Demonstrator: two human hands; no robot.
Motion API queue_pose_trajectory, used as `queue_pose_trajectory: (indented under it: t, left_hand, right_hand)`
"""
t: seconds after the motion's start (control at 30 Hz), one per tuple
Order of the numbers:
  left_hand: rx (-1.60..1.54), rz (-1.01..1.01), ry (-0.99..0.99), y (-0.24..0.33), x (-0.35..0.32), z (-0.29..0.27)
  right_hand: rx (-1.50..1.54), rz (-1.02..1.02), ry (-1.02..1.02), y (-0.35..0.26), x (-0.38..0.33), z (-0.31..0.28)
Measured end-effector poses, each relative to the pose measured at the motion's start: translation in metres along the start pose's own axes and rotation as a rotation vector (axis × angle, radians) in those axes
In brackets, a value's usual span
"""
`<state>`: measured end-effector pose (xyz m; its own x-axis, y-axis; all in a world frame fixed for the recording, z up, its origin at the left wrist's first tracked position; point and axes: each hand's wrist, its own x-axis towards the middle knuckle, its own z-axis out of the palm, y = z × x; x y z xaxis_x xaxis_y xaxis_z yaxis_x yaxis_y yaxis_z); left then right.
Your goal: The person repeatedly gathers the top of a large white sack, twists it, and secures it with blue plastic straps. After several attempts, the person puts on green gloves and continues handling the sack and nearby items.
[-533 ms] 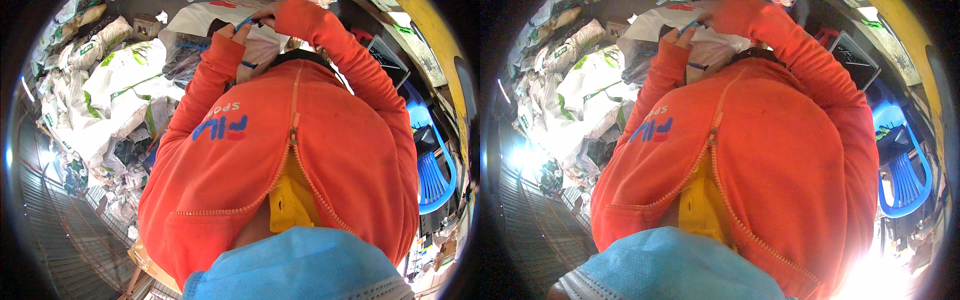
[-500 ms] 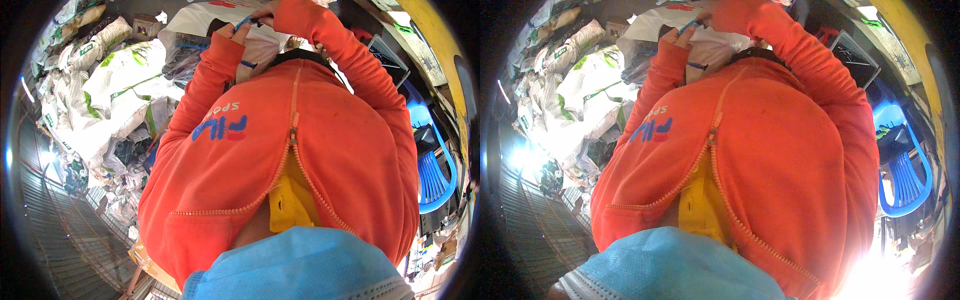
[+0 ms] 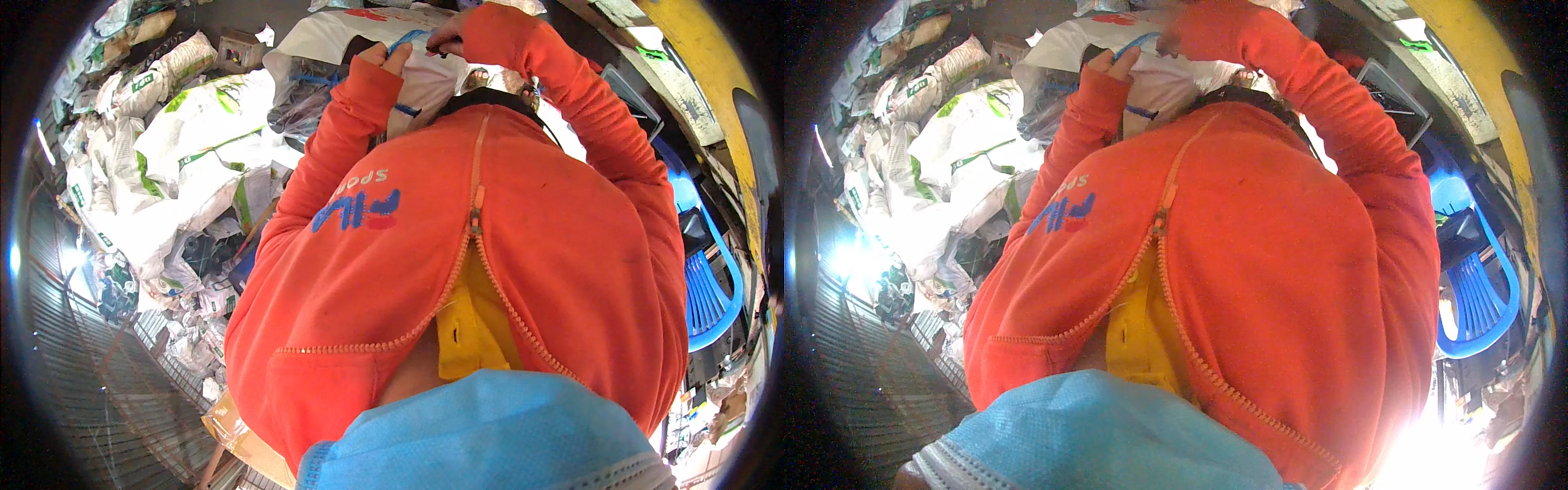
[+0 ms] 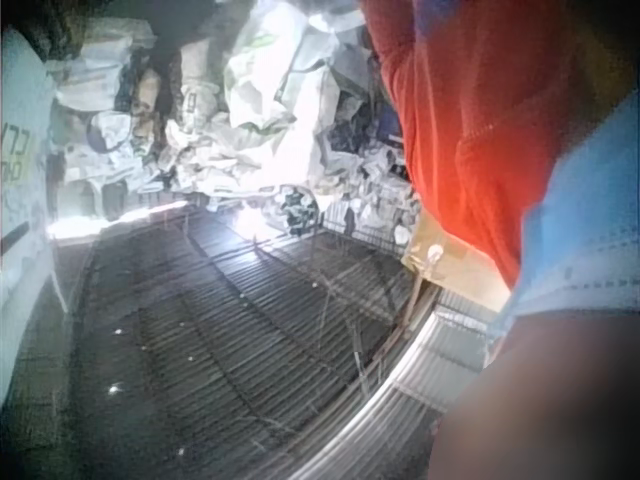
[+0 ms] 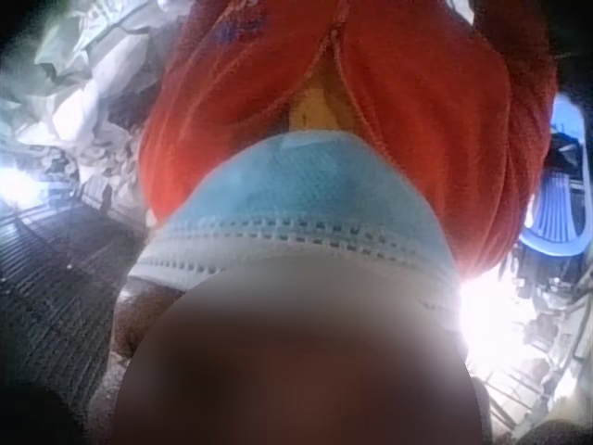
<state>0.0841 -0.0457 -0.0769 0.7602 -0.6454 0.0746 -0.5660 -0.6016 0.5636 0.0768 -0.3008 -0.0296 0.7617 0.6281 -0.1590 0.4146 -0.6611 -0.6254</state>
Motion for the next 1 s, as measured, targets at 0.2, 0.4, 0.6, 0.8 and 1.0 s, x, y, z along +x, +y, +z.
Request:
queue_pose_trajectory:
  t: [0.2,0.4,0.6,0.8,1.0]
  left_hand:
    - [0.102,-0.144,-0.033,0.028,0.015,-0.009]
    - [0.004,-0.386,0.061,0.079,0.012,-0.027]
    - [-0.107,-0.479,-0.072,0.087,0.012,-0.030]
    - [-0.156,-0.453,-0.110,0.095,0.008,-0.033]
    - [-0.169,-0.336,-0.255,0.108,0.015,-0.050]
  right_hand:
    - [0.402,0.340,0.504,0.066,-0.079,0.053]
    - [0.720,1.449,1.142,0.188,-0.210,0.127]
    - [0.285,1.481,1.241,0.334,-0.266,0.184]
    - [0.566,1.231,1.614,0.332,-0.253,0.126]
    - [0.384,0.212,1.242,0.090,-0.096,0.038]
